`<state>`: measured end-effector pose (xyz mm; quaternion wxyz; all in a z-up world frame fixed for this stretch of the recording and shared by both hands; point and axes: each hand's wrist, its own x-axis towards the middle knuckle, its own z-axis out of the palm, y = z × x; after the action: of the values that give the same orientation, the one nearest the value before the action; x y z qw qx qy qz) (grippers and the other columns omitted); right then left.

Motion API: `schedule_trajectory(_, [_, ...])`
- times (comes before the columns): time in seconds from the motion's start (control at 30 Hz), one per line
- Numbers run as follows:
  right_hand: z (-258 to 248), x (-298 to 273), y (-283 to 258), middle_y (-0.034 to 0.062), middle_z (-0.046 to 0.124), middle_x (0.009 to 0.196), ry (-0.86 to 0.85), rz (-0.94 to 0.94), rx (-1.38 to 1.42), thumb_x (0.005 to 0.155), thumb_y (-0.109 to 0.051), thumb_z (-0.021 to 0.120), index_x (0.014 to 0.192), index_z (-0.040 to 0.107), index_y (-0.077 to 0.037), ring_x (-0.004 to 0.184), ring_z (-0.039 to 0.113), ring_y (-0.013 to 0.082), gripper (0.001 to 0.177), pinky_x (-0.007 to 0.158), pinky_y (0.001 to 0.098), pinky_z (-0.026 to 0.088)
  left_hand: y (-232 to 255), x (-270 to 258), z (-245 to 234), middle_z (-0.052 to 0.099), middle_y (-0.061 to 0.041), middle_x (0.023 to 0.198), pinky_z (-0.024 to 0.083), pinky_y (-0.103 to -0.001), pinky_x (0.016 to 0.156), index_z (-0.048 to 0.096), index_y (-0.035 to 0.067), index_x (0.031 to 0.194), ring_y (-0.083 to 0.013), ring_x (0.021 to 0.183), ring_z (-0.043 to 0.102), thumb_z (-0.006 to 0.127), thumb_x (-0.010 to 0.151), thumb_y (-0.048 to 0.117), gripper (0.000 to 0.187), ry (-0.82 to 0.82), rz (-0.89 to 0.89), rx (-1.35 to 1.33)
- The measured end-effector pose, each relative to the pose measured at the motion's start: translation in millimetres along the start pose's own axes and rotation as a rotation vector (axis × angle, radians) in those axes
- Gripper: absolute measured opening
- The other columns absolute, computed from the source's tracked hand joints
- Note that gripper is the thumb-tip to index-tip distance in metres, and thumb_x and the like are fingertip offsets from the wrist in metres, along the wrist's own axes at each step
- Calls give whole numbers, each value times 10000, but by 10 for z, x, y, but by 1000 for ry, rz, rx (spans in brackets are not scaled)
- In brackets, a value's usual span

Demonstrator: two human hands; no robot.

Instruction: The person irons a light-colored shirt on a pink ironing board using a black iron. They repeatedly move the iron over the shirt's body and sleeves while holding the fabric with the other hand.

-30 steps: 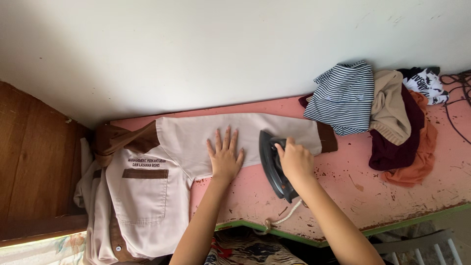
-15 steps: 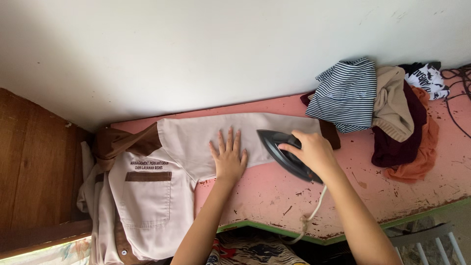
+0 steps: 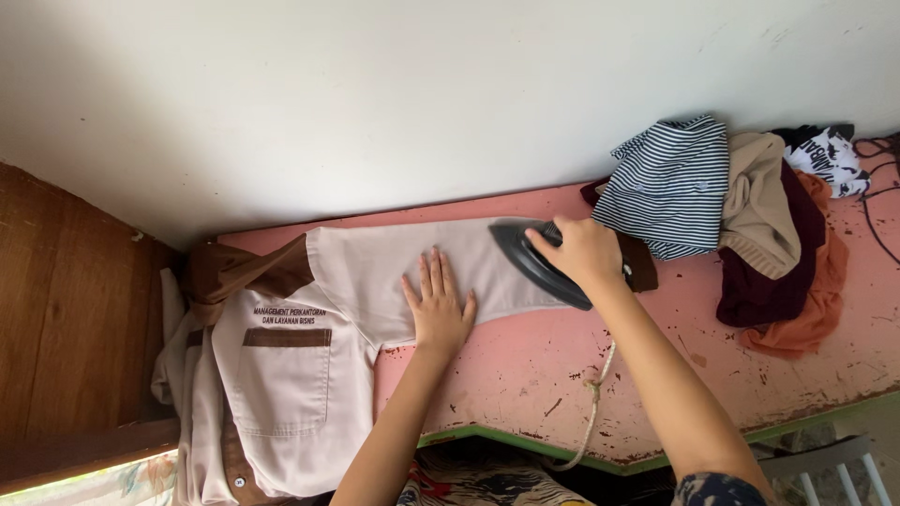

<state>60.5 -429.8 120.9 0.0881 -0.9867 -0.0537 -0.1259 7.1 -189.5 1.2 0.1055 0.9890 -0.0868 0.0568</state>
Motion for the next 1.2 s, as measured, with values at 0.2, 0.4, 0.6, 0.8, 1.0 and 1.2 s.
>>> schedule_trajectory(0.2, [-82, -107, 98, 118, 600, 493, 18, -278, -32, 801, -646, 690, 664, 666, -67, 447, 618, 305, 596, 439, 418, 484, -4, -5, 12, 122, -171, 1694, 29, -683, 1186, 187, 39, 1612, -360, 1564, 74, 399, 969, 493, 815, 4, 1, -12])
schedule_trajectory(0.4, [2, -76, 107, 123, 607, 539, 30, 99, -129, 903, -629, 690, 722, 665, -54, 480, 627, 288, 603, 445, 403, 494, 38, -23, -234, 72, -89, 1723, 7, -738, 1159, 132, 137, 1646, -367, 1568, 44, 315, 992, 561, 800, -29, -9, 91])
schedule_trajectory(0.6, [-33, -265, 330, 98, 617, 543, 164, -406, 80, 818, -613, 684, 825, 731, -54, 437, 600, 279, 561, 436, 390, 484, -395, -169, -609, -101, -24, 1713, -44, -758, 1125, -74, 323, 1628, -441, 1531, -104, 155, 943, 764, 846, -327, -247, 165])
schedule_trajectory(0.8, [25, -298, 334, 106, 581, 499, 59, -100, -100, 847, -648, 700, 693, 658, -64, 429, 592, 288, 605, 413, 407, 463, -1613, -544, -773, -28, 1, 1703, -3, -746, 1110, 83, 337, 1605, -317, 1561, -41, 275, 943, 781, 820, -228, -493, 100])
schedule_trajectory(1.0, [44, -266, 279, 101, 556, 500, 119, -83, -146, 906, -621, 690, 723, 649, -63, 435, 589, 285, 589, 421, 398, 458, -2185, -900, -599, 321, -101, 1679, 150, -605, 1231, 387, 241, 1609, -422, 1552, 206, 458, 1001, 557, 689, 259, -307, 1])
schedule_trajectory(1.2, [-21, -325, 270, 112, 596, 536, 114, -176, -163, 861, -645, 697, 773, 642, -32, 437, 597, 283, 621, 414, 390, 462, -2097, -891, -647, 310, -106, 1680, 149, -603, 1227, 381, 298, 1618, -452, 1533, 200, 451, 1000, 534, 666, 260, -324, 53])
